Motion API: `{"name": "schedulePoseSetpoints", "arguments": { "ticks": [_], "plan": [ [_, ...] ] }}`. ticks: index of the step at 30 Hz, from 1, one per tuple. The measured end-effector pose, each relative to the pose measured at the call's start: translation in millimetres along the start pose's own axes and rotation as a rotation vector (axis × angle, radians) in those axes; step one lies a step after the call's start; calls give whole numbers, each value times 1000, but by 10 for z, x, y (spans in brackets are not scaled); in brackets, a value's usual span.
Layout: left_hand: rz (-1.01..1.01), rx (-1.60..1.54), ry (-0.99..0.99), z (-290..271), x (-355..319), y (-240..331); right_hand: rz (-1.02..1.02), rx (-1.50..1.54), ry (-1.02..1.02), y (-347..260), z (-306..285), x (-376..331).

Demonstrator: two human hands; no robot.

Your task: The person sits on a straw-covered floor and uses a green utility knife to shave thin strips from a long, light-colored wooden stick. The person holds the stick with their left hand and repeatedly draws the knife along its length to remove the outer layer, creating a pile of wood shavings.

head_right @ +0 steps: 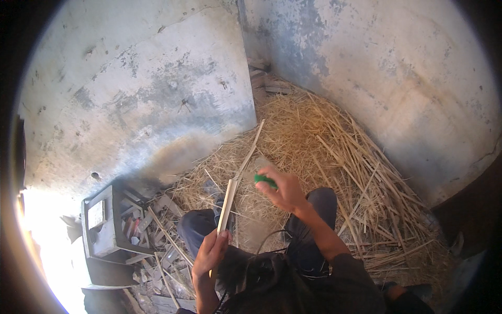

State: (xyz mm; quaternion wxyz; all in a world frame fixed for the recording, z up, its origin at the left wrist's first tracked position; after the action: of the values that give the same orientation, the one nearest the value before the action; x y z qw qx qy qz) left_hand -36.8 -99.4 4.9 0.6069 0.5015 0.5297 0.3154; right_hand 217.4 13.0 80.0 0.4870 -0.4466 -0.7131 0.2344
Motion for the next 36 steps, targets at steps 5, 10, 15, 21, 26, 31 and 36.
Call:
{"name": "schedulePoseSetpoints", "arguments": {
  "ticks": [5,10,15,21,26,31,36],
  "plan": [
    [138,134,86,-12,32,142,-262,-147,-96,-415,200,-62],
    [238,323,179,89,0,434,-294,-163,-78,-460,277,-63],
    [345,345,253,135,-25,618,-235,-148,-69,-440,199,-40],
    [261,243,259,98,-3,663,-247,-179,-23,-425,119,-1],
    [264,177,323,47,14,621,-288,-199,-24,-452,110,-31],
    [280,157,343,59,10,652,-390,-155,-40,-505,212,-116],
    [334,129,378,82,37,642,-410,-142,-45,-504,229,-120]
  ]
}}
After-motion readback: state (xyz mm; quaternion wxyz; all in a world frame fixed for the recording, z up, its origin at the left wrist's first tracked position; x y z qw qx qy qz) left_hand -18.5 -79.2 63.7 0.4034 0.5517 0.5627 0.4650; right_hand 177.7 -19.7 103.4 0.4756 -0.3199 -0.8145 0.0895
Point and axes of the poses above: each hand's wrist, its own x-axis towards the middle knuckle, its own z-axis out of the palm, y = z × x, the point moved 9 cm from there along x, towards the middle knuckle, and after that the axes turned 2 degrees about -z, right-handed, at the moved point
